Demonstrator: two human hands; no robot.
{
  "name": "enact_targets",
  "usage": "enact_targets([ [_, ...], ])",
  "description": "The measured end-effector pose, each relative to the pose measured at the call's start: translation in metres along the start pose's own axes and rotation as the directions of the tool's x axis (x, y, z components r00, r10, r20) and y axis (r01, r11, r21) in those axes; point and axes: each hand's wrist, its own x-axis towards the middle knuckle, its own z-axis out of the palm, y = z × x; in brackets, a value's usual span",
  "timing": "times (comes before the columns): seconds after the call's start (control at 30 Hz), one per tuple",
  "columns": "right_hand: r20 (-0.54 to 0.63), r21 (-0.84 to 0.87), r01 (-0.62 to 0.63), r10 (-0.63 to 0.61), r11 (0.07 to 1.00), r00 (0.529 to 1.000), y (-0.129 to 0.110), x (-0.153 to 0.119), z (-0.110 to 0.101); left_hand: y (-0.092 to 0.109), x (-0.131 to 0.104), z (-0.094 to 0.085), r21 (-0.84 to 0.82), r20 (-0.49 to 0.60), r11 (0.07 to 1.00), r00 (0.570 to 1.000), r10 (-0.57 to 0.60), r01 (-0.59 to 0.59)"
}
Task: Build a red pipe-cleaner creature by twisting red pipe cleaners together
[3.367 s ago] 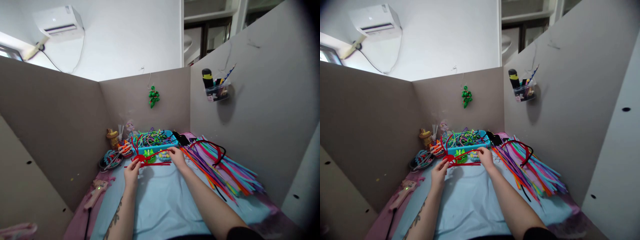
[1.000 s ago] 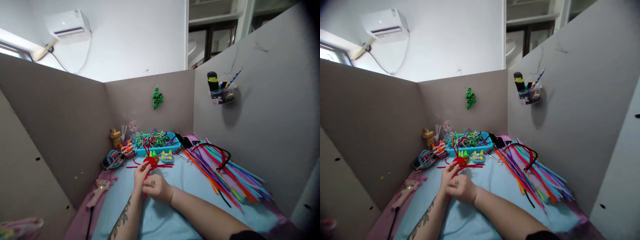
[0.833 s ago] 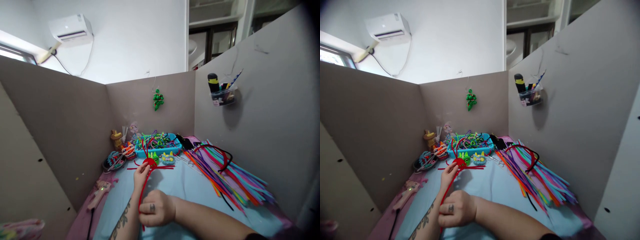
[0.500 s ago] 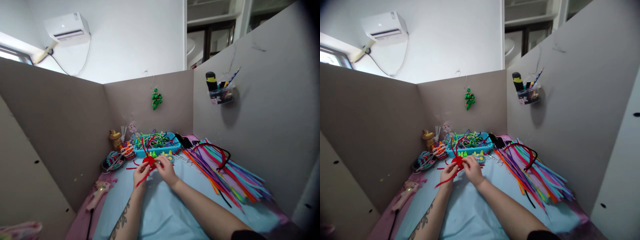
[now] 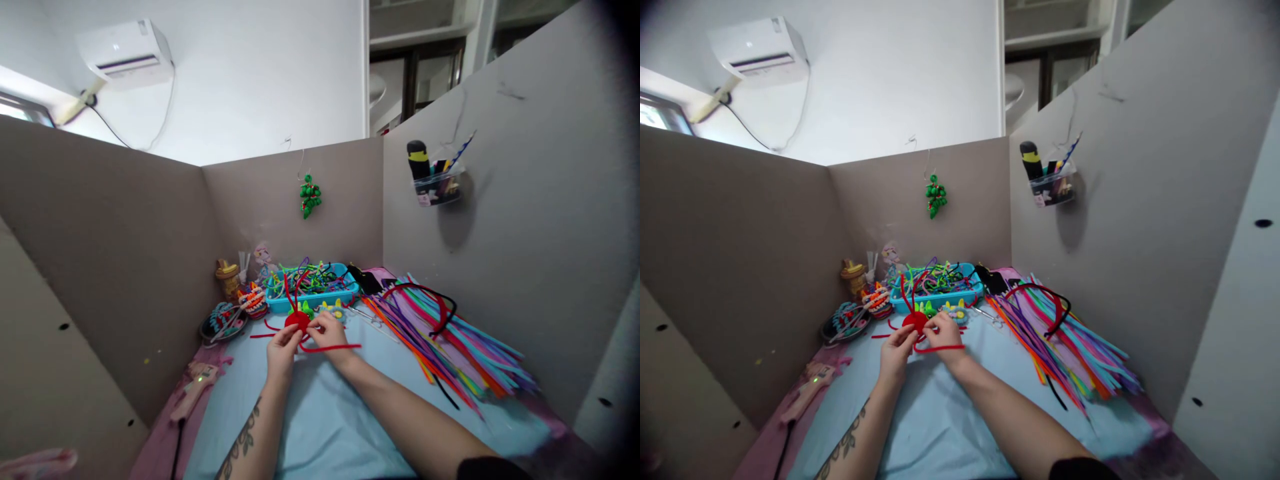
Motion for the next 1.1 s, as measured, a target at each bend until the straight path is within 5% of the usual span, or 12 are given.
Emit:
enact_targets([
  [0.33, -0.079, -0.025, -0.100, 0.097, 0.995, 0.992, 0.008, -0.002, 0.009, -0.002, -0.001, 0.001, -0.025, 0.002, 1.000, 1.000, -0.003, 0.003],
  [0.73, -0.072, 0.204, -0.217, 0.236, 0.954, 0.969, 0.019, -0.004, 0.017, -0.008, 0.000, 0.000, -0.057, 0.051, 0.998, 0.998, -0.032, 0.035],
  [0.93, -0.007, 0.187, -0.233, 0.239, 0.954, 0.971, 0.017, -0.004, 0.012, -0.011, 0.004, -0.001, -0.087, 0.046, 0.996, 0.999, -0.030, 0.034],
  [1.1, 0.032, 0.180, -0.132, 0.128, 0.975, 0.991, -0.001, -0.012, 0.011, -0.010, 0.010, -0.006, -0.134, -0.084, 0.991, 0.996, -0.005, -0.006],
])
